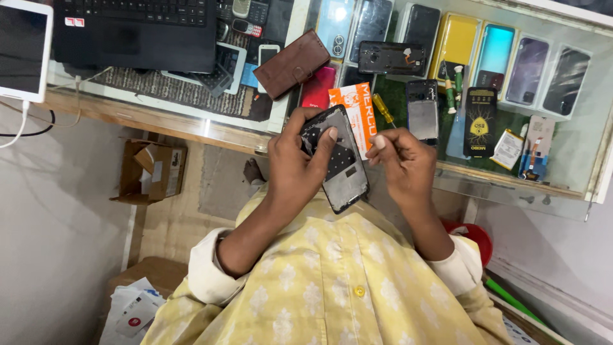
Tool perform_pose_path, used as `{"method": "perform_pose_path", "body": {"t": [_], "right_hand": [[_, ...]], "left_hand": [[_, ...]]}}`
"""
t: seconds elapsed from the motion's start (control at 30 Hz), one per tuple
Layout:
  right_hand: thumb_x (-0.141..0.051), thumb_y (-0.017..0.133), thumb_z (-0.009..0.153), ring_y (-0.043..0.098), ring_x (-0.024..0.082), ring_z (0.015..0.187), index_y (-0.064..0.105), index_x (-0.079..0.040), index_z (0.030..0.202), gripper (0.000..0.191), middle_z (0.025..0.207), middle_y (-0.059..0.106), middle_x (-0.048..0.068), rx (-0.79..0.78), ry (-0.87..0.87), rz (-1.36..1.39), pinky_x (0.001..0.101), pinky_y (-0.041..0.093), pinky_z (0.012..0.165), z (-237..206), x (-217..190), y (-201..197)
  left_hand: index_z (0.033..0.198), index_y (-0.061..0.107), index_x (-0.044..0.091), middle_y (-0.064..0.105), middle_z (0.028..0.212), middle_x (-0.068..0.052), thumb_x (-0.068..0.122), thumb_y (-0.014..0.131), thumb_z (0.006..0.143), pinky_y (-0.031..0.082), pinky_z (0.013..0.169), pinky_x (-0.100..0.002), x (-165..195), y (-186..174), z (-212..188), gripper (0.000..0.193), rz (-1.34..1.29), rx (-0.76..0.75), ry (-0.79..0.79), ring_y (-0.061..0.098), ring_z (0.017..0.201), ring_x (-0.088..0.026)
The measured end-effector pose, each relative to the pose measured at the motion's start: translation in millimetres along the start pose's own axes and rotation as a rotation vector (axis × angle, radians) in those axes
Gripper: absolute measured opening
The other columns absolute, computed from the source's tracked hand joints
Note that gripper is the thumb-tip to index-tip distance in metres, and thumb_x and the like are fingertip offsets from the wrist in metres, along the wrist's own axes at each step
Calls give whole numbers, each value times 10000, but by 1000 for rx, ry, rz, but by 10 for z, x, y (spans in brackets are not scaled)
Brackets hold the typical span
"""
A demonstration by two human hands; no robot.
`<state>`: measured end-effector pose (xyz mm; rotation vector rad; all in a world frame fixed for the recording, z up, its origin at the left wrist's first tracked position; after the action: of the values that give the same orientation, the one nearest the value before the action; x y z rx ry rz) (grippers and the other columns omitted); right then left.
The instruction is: The person uses a yellow-handled screwdriver to pry and separate the screen assembly from the phone frame. They repeatedly insert the tool along the edges and lift the screen to loosen adhesive, then set the phone down and continue prying.
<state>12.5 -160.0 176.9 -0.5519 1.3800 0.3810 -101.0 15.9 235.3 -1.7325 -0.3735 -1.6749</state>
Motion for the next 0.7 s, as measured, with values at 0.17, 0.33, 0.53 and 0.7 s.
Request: {"method": "perform_pose_path", "body": {"t": [0.17, 0.33, 0.53, 0.7], "right_hand": [[-76, 699, 1031, 595, 68, 755, 679, 29, 1008, 109, 856, 694, 52, -80, 43, -25, 241, 498, 673, -60, -44, 152], [-63, 712, 962, 626, 203, 714, 663, 7, 974, 86, 852, 648, 101, -126, -227, -570, 338, 496, 655, -78, -518, 237], [-88, 773, 862, 613, 287, 774, 624, -47, 834, 157, 820, 578, 94, -226, -673, -951, 427, 498, 683, -65, -873, 400], [-73, 788, 884, 680, 217, 782, 708, -56, 919, 89, 903, 712, 84, -107, -567, -524, 343, 503, 697, -147, -782, 78]], "left_hand": [[1145, 607, 1, 735, 809, -84, 104, 698, 999, 498, 518, -249, 60, 25, -28, 201, -44, -10, 85, 677, 644, -66], [1153, 600, 4, 752, 867, -133, 104, 692, 1012, 549, 586, -291, 78, 60, -83, 197, 14, -8, 146, 737, 692, -148], [1184, 593, 5, 748, 907, -181, 108, 685, 1002, 580, 630, -318, 47, 113, -100, 228, 78, 2, 165, 773, 770, -233], [1126, 640, 14, 767, 807, -101, 119, 727, 949, 484, 520, -286, -189, 48, -76, 222, 56, -27, -53, 652, 577, -126]]}}
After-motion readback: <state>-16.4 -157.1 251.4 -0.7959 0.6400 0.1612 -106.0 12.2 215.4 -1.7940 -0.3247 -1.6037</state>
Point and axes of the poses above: each hand's wrist, its own z-axis towards the middle knuckle, its own y-axis out of the palm, x = y × z, the point moved 7 cm from there along z, towards the middle knuckle
